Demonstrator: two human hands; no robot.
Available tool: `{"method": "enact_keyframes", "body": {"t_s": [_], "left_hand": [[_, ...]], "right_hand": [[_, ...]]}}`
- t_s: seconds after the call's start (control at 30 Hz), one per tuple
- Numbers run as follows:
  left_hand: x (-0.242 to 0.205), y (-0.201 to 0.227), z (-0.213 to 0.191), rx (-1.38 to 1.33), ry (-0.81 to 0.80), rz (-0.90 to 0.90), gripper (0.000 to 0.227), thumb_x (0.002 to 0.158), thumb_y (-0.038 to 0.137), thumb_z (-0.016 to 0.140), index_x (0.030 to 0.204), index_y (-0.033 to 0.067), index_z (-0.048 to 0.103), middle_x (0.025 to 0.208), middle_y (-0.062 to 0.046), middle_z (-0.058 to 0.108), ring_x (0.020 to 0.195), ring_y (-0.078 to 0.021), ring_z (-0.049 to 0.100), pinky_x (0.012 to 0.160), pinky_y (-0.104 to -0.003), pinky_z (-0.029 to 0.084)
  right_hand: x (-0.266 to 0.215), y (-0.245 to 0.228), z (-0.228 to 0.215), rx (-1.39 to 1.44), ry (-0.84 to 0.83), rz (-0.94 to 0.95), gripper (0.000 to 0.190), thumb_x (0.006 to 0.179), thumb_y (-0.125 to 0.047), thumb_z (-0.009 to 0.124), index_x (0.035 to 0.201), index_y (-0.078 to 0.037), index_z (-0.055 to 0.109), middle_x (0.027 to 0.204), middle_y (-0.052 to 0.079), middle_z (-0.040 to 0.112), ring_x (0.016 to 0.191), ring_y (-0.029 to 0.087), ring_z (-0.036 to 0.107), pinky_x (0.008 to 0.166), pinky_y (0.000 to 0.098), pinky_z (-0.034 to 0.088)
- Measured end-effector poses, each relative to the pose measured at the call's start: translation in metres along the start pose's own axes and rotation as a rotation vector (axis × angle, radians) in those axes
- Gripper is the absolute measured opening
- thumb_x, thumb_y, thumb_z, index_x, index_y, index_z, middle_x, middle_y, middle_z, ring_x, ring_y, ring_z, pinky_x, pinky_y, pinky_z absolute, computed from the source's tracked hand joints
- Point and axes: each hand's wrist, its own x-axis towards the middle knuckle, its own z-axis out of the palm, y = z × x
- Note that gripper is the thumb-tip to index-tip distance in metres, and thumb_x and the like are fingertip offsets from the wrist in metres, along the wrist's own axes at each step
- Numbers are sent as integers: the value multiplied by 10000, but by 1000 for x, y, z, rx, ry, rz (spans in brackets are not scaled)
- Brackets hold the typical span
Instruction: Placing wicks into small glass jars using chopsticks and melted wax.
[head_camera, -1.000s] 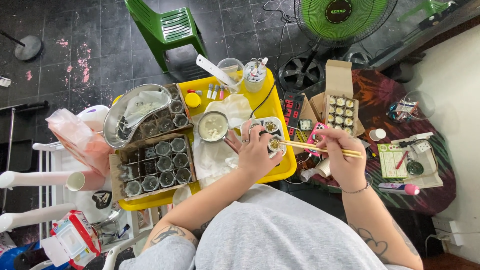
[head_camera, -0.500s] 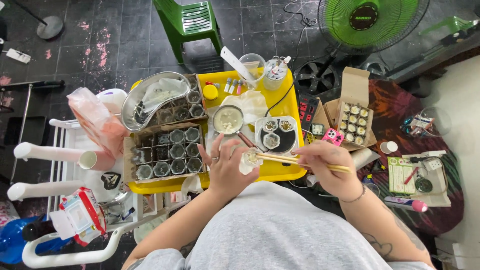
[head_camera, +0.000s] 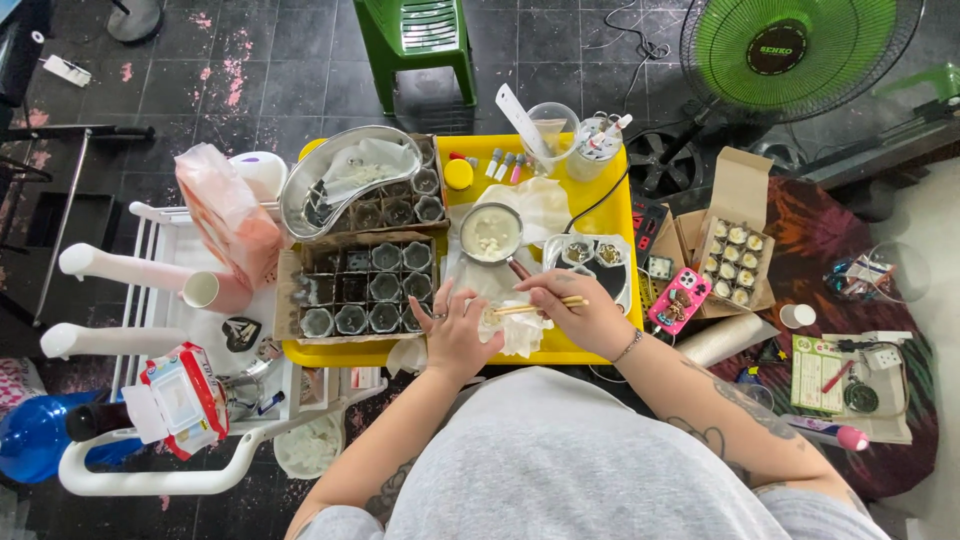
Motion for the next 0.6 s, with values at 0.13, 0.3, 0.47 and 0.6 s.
{"method": "enact_keyframes", "body": {"t_s": [0.13, 0.3, 0.47, 0.6], "left_hand": [[-3, 0, 0, -20, 10, -35, 484, 730, 505, 789, 1098, 202, 705, 1243, 9, 518, 1450, -284, 319, 1151, -712, -87], [-12, -1, 5, 87, 118, -40, 545, 804, 619, 769, 1165, 212, 740, 1184, 37, 546, 1370, -237, 386, 1157, -705, -74], [-13, 3, 5, 58, 112, -88, 540, 808, 632, 760, 1144, 209, 739, 1186, 42, 553, 1368, -235, 393, 1159, -708, -63], [-7, 6, -1, 22, 55, -161, 517, 750, 627, 781, 1021, 190, 729, 1173, 35, 566, 1351, -258, 398, 1140, -716, -58]], "right_hand": [[-2, 7, 6, 2, 16, -14, 221, 1029, -181, 607, 1138, -39, 737, 865, 39, 650, 733, 104, 618, 682, 258, 529], [-6, 9, 11, -111, 25, -158, 204, 1022, -182, 628, 1115, -48, 751, 848, 48, 652, 749, 121, 638, 683, 258, 525], [-7, 11, 10, -86, 40, -88, 205, 1018, -187, 622, 1112, -53, 747, 872, 50, 668, 752, 125, 652, 694, 261, 534], [-9, 13, 9, -89, 35, -55, 213, 1027, -196, 610, 1119, -60, 747, 849, 46, 664, 745, 121, 656, 697, 261, 536]]}}
